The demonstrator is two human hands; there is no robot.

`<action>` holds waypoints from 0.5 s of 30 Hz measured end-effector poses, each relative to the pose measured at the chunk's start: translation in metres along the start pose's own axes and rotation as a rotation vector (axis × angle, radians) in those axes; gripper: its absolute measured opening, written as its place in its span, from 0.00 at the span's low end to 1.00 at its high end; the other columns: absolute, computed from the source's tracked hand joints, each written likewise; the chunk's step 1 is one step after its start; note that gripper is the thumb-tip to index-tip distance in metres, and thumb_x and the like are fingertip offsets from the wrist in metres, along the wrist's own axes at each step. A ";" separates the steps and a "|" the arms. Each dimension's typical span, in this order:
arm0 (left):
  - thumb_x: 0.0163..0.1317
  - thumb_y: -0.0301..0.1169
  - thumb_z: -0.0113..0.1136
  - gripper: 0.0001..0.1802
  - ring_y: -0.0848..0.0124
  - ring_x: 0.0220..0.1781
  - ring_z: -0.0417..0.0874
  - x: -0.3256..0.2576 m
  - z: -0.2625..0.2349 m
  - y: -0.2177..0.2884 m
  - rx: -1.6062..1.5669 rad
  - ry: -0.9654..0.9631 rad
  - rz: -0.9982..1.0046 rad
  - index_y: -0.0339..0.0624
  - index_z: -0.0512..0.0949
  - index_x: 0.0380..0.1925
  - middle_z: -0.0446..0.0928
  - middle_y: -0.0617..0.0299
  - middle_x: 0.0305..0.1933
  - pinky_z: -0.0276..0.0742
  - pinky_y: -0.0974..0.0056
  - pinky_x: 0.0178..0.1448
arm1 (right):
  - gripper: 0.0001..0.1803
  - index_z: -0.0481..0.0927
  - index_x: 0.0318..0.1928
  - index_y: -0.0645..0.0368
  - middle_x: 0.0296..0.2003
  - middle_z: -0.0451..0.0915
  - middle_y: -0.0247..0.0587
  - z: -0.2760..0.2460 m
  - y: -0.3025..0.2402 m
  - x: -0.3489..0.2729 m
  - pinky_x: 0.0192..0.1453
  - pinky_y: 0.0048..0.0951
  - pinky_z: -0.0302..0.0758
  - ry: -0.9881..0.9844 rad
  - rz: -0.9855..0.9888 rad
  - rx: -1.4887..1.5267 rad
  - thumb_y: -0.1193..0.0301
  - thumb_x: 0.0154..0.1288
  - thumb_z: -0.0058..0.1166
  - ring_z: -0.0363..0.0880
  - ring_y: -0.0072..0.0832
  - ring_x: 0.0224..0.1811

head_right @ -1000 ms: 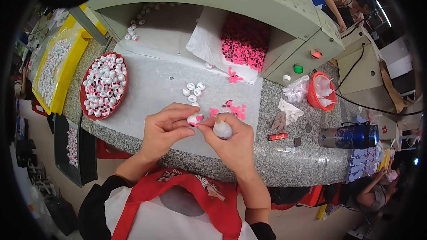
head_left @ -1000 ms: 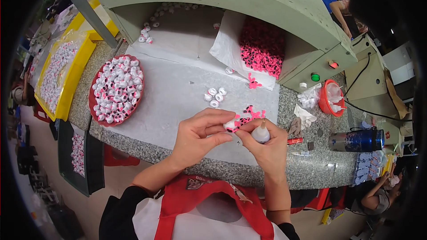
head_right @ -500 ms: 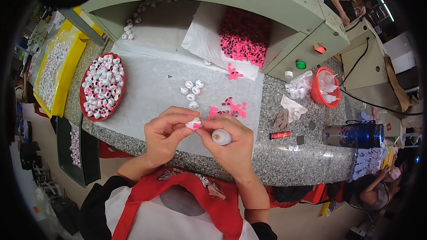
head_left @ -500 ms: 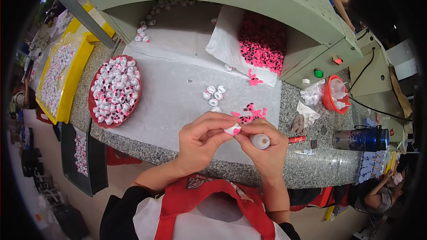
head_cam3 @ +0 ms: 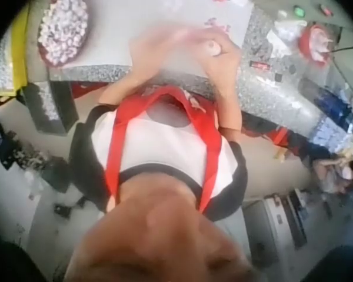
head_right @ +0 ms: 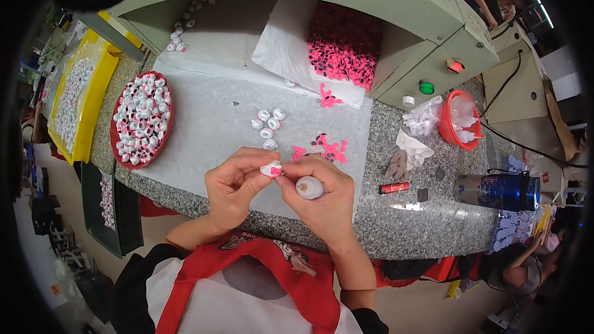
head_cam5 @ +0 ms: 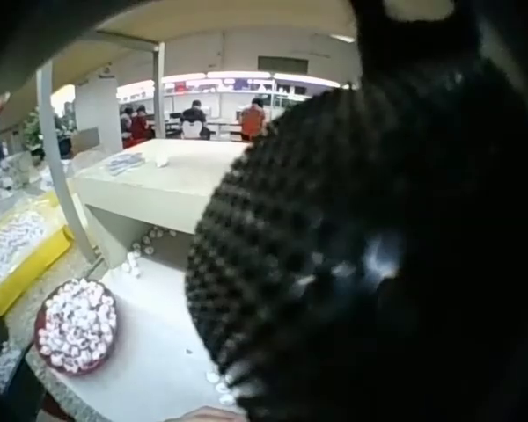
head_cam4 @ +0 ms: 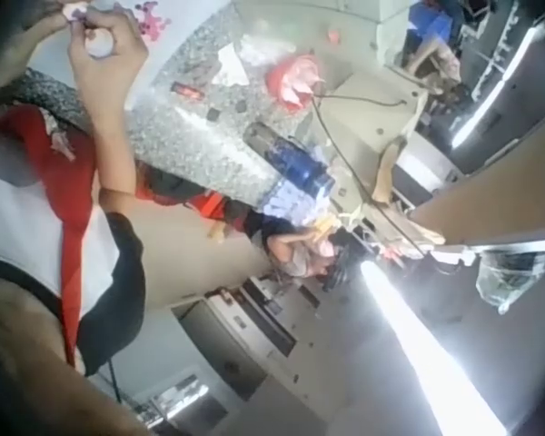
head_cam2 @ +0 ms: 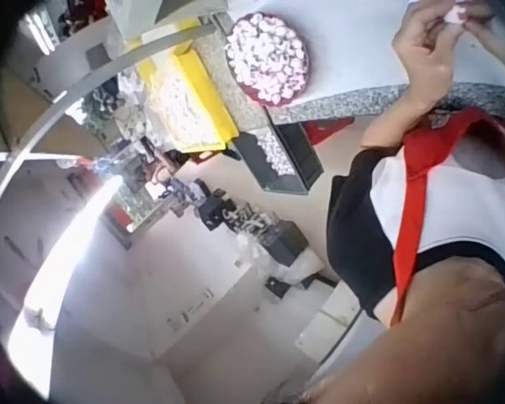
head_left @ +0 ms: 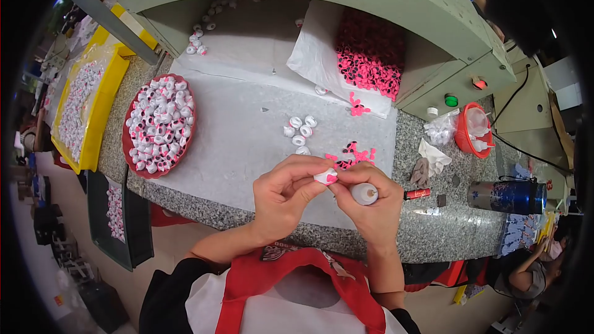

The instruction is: Assembling small plastic toy parts by applying adhesive and joining components.

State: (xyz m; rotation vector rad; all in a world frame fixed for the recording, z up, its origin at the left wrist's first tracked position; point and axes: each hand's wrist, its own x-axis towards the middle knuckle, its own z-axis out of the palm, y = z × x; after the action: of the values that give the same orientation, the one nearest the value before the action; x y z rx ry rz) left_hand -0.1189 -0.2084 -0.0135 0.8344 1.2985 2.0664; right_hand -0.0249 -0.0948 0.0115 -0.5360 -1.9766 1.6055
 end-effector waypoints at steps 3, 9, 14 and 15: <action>0.55 0.15 0.51 0.13 0.65 0.49 0.75 0.000 0.001 -0.001 0.013 0.023 0.004 0.28 0.71 0.42 0.71 0.48 0.47 0.72 0.65 0.54 | 0.09 0.79 0.30 0.64 0.27 0.77 0.35 0.001 0.000 0.000 0.33 0.17 0.67 0.006 0.017 -0.010 0.84 0.44 0.60 0.73 0.18 0.29; 0.55 0.18 0.53 0.13 0.70 0.44 0.77 0.017 -0.012 -0.011 -0.257 0.121 -0.356 0.31 0.72 0.42 0.76 0.54 0.37 0.74 0.68 0.49 | 0.11 0.79 0.31 0.64 0.30 0.77 0.36 0.006 0.016 0.011 0.33 0.17 0.70 0.070 0.044 -0.041 0.84 0.42 0.61 0.74 0.20 0.29; 0.53 0.17 0.55 0.13 0.71 0.40 0.78 0.015 -0.013 0.005 -0.303 0.012 -0.400 0.32 0.71 0.40 0.76 0.56 0.34 0.76 0.69 0.44 | 0.14 0.79 0.32 0.63 0.34 0.77 0.39 0.000 0.011 0.004 0.33 0.18 0.70 0.042 -0.306 -0.098 0.84 0.40 0.62 0.75 0.21 0.29; 0.52 0.16 0.55 0.13 0.70 0.40 0.79 0.012 -0.011 0.016 -0.208 -0.039 -0.365 0.31 0.71 0.39 0.75 0.55 0.33 0.77 0.69 0.43 | 0.15 0.79 0.33 0.63 0.34 0.76 0.41 -0.003 0.011 0.001 0.33 0.19 0.71 -0.001 -0.284 -0.031 0.85 0.39 0.63 0.75 0.21 0.29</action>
State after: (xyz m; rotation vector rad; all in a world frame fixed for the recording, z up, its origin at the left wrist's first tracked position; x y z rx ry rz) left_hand -0.1368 -0.2122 -0.0001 0.5001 1.0976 1.8441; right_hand -0.0241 -0.0894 0.0013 -0.2521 -1.9795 1.4014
